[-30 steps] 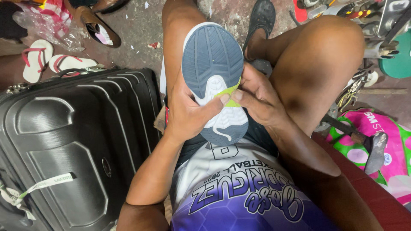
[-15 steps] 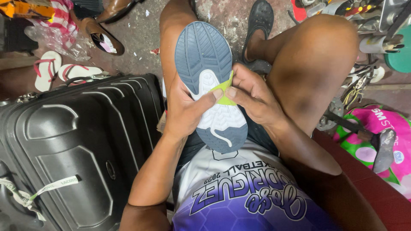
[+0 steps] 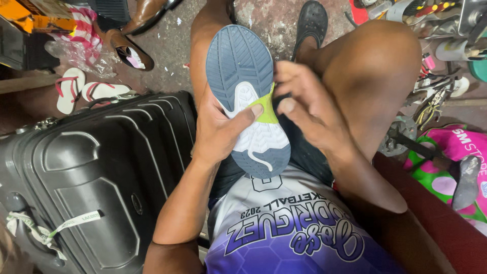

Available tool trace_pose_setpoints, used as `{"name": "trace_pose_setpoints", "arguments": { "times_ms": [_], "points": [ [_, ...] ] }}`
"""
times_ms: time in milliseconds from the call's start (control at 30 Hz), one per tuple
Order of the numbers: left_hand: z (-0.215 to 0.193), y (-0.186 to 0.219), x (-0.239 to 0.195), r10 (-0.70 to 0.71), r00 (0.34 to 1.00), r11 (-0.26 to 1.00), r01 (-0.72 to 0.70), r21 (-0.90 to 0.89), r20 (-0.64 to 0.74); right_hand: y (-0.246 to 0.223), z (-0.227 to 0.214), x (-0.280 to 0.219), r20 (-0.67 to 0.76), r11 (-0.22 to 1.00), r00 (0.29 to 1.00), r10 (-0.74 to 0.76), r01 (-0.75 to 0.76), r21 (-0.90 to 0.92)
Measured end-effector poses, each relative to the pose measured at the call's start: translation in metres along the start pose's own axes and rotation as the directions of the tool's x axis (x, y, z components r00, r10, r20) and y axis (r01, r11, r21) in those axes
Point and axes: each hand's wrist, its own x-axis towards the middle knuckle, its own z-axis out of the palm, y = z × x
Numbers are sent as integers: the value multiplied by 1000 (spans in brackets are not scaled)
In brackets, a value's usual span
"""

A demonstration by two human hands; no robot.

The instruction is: The person holds a sneaker and scrapes its sole with a metal tool, then wipes the sole with a green cloth. The person repeats scraping and wiping motions on the same sole area.

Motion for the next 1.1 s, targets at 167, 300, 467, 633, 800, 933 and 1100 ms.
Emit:
{"name": "trace_pose_setpoints", "arguments": {
  "times_ms": [167,300,467,633,800,933,1100],
  "points": [
    [-16,-2,6,74,993,991,-62,121,-95,-22,-43,-29,-327,862,873,-361,178,-475],
    [-44,-10,14,79,974,992,-56,113,-210,-17,-87,-30,-443,749,766,-466,75,-659],
    [-68,-25,20,144,949,983,-104,151,-280,41,-118,14,-214,971,961,-175,133,-199],
    [-69,-17,14,112,928,991,-76,113,-354,133,-133,37,-278,945,953,-121,24,-327],
    [-47,-4,8,147,898,985,-96,141,-415,244,-170,37,-477,865,819,319,-457,-207],
    [-34,6,-1,64,891,991,-4,134,-450,294,-220,5,-651,626,720,241,-628,-463],
    [-43,6,3,76,894,989,-12,145,-442,313,-248,-33,-724,220,689,27,-710,-669]
  ]
}}
